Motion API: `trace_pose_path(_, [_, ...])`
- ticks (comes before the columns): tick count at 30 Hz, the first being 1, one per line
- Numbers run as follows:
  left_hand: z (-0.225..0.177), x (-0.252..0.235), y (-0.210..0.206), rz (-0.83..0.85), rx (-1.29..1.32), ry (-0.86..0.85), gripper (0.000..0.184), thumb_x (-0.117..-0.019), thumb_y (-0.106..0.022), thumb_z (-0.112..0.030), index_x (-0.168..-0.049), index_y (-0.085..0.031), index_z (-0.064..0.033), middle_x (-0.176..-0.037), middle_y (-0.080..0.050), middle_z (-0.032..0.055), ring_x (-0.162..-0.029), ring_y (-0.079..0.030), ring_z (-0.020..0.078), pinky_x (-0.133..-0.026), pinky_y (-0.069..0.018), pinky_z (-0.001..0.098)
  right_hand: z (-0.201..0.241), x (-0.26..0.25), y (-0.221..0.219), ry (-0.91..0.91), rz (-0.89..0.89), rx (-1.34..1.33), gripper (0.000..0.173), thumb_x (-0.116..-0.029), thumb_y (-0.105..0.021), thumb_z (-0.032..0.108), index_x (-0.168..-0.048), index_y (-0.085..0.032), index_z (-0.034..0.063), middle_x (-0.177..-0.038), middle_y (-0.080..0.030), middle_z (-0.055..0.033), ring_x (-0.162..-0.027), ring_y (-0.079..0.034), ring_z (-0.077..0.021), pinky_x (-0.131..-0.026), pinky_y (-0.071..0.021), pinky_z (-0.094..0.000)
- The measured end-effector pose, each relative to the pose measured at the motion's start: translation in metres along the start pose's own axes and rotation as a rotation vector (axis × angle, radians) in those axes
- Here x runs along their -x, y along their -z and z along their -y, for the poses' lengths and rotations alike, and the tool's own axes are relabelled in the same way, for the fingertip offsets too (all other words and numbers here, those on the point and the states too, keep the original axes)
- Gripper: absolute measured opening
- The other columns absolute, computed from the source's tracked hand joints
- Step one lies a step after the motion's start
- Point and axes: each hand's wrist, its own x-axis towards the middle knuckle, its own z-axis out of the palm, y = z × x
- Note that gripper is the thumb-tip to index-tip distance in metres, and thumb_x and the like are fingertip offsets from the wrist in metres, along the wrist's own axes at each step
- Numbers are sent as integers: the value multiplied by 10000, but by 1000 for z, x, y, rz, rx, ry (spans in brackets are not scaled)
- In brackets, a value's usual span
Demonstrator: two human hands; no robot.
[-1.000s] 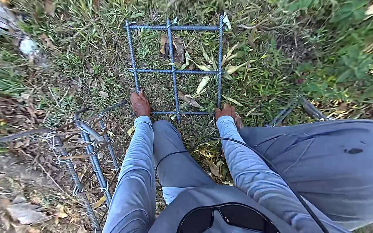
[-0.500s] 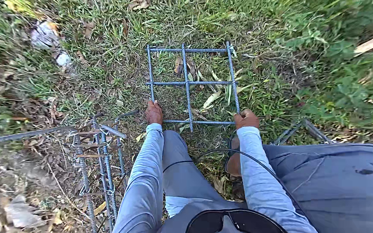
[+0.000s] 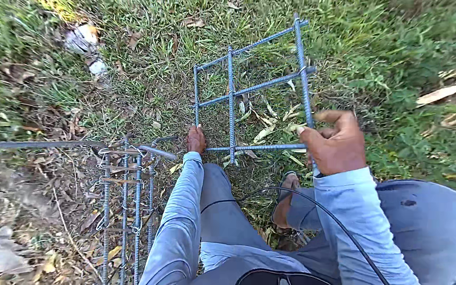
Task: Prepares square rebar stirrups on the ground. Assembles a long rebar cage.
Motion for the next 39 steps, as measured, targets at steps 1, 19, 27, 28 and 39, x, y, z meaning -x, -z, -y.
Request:
trace_pose_path(1, [-2,1,0,3,-2,3,508,-1117,-339,-409,-1230,-606,9,-1092,-682,247,-1049,-673,399,-927,-515,620,7,-2,-2,24,6,-17,594,-927,-759,303,-1435,-477,180,-818,-695,-74,-554,-645,-210,-503,-574,-420])
trace_pose_path(19, [-6,-12,-18,-21,110,18,523,-1114,-337,-423,-1200,-626,4,-1037,-687,233,-1005,-681,379,-902,-530,598,66,-70,-23,204,30,95,383,-1025,-580,277,-1377,-609,129,-936,-718,-99,-680,-693,-195,-621,-612,-452])
trace_pose_path(27, [2,-24,-8,-15,75,31,509,-1112,-343,-427,-1181,-625,-10,-1019,-685,225,-980,-682,376,-879,-529,604,55,-109,-40,186,32,80,377,-1010,-589,275,-1353,-625,124,-982,-728,-114,-702,-711,-224,-647,-623,-475])
trace_pose_path(28, [1,-26,-8,-21,73,25,506,-1112,-345,-425,-1186,-624,-11,-1024,-687,227,-988,-684,377,-886,-529,605,50,-109,-39,183,22,66,384,-1007,-588,273,-1359,-626,124,-988,-730,-115,-704,-709,-223,-651,-621,-475])
trace_pose_path(39, [30,-30,-4,-93,-188,-29,478,-1112,-332,-409,-1278,-584,-39,-1105,-695,233,-1070,-684,405,-926,-525,625,-123,-96,-66,-102,27,-190,421,-1033,-617,248,-1443,-587,153,-908,-729,-115,-688,-709,-227,-638,-622,-438])
